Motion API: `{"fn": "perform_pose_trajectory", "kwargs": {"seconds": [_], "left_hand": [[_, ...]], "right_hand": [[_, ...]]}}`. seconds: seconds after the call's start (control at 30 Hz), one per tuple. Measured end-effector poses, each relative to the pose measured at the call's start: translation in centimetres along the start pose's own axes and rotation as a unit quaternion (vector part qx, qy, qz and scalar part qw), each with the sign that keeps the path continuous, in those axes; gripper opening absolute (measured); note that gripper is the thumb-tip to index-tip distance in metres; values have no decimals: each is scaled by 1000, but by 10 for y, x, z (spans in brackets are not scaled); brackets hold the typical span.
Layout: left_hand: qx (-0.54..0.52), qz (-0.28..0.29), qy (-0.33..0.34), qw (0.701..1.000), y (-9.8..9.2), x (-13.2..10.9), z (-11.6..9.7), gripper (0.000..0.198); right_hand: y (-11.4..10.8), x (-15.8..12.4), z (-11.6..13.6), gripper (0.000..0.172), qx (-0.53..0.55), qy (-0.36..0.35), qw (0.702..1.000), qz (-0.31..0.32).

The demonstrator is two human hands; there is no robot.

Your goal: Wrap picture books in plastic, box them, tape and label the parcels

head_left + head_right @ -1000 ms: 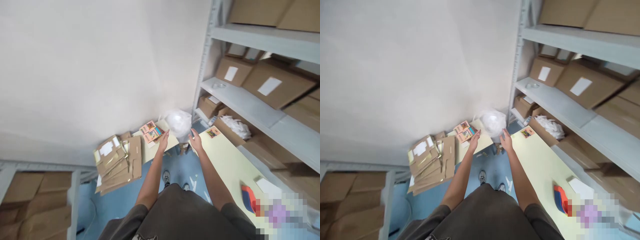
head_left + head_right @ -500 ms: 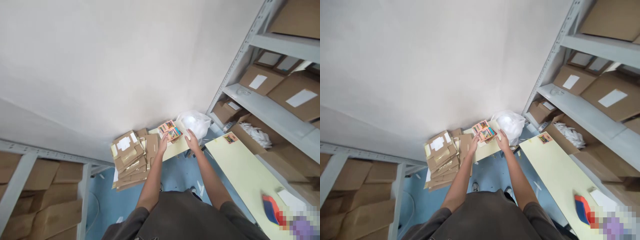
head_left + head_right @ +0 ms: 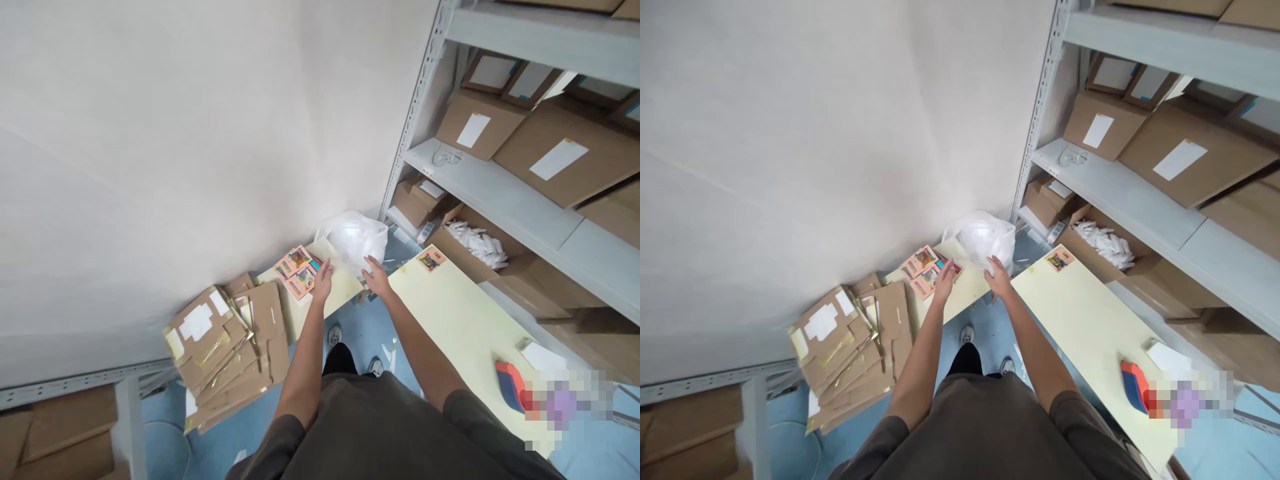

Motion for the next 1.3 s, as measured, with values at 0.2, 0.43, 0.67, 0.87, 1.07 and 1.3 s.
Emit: {"fn": "perform_pose_trajectory", "kwargs": {"seconds": [0.2, 0.43, 0.67, 0.87, 1.07, 1.3], "left_hand": [[59, 54, -78, 994, 79, 116, 48, 54], [197, 124, -101, 967, 141, 214, 131, 62], [257, 120, -127, 950, 159, 245, 180, 20], [212, 74, -28, 974, 132, 221, 145, 21], [41, 163, 23, 985, 84, 161, 103, 49], [45, 43, -12, 998, 46, 155, 54, 46]], "right_hand": [[35, 62, -52, 57, 0, 45, 999, 15], [97, 114, -120, 59, 35, 112, 992, 50], [134, 116, -171, 69, 50, 207, 974, 78], [120, 130, -142, 76, 124, 314, 940, 40], [114, 150, -59, 65, 249, 287, 923, 67], [56, 151, -5, 44, 236, 203, 947, 78]]}}
Point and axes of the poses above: each hand's wrist, its own x-axis towards the middle knuckle, its own y-axis out of the palm, z = x × y, the point moved 1 cm from there along x, towards the middle knuckle, and after that the axes turned 3 degrees about -z, right-handed, at the moved point
